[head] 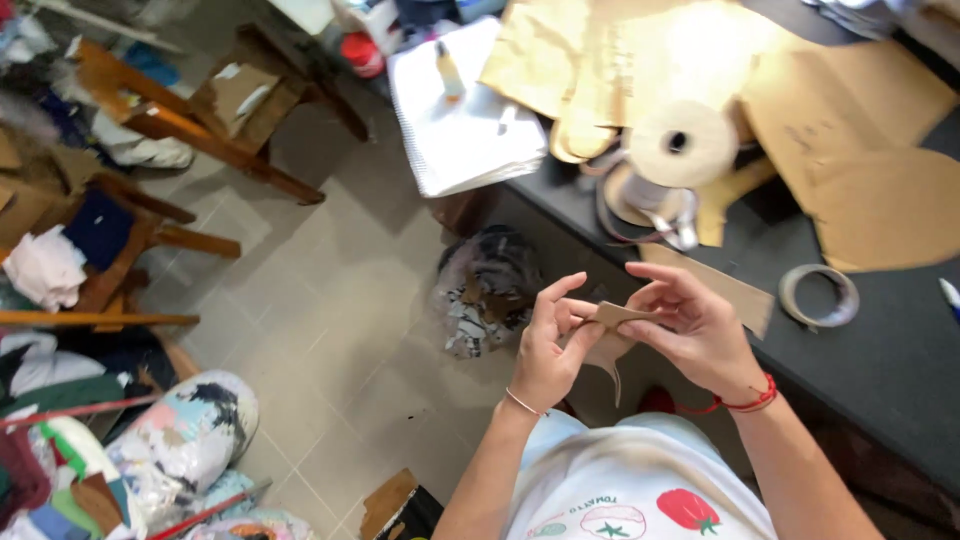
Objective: The person uses a green electric rotary cutter to cut a piece of brown fabric on a black table, following a pattern. They then use scissors to trim a small piece of fabric and discard the scraps into a bin on the floor. Finally, they unfold a large piece of brown fabric on the table and mark it with a blue pen.
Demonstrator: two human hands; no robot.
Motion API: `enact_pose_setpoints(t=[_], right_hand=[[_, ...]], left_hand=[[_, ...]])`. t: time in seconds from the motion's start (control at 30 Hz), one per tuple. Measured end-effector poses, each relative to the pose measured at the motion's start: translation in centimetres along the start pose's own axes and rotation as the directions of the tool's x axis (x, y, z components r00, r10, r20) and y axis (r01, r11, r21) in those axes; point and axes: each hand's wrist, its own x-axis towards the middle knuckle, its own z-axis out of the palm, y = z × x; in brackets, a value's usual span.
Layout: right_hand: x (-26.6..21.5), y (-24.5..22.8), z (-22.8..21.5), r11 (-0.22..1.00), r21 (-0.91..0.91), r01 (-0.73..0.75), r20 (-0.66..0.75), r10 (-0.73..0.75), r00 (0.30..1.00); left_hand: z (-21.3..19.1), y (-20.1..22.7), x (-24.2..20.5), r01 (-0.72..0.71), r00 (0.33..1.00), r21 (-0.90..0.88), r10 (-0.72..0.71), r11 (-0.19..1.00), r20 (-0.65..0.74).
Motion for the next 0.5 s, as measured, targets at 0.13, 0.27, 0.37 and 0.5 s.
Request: enact_pose_setpoints(t=[0.13,0.27,0.37,0.5], right_hand=[[-2.6,-2.1,-4.4,0.994,-0.078,0.08,-0.089,-0.087,0.992],[-4.9,-2.3,-8.5,0.989,-0.148,0.008,-0.229,-0.042,0.973],[-6.0,-0.9,-12.5,0.957,-0.199,-0.209,-0.382,0.121,0.916],[-7.1,-1.5,-17.2,0.951,-0.181,-0.253,-0.45,0.148,0.881]], left_hand=[[4.3,-0.5,0.3,0.028,0.99,-0.064,-0.019,0.998,0.138],[8.6,-1.4,-0.2,0.128,0.92,0.044,-0.135,0.991,0.368],[11.3,-1.3,-0.3,0.333,0.765,0.288,-0.436,0.898,0.473],[14.2,-3.5,-0.3,0.379,0.758,0.322,-0.491,0.868,0.43]])
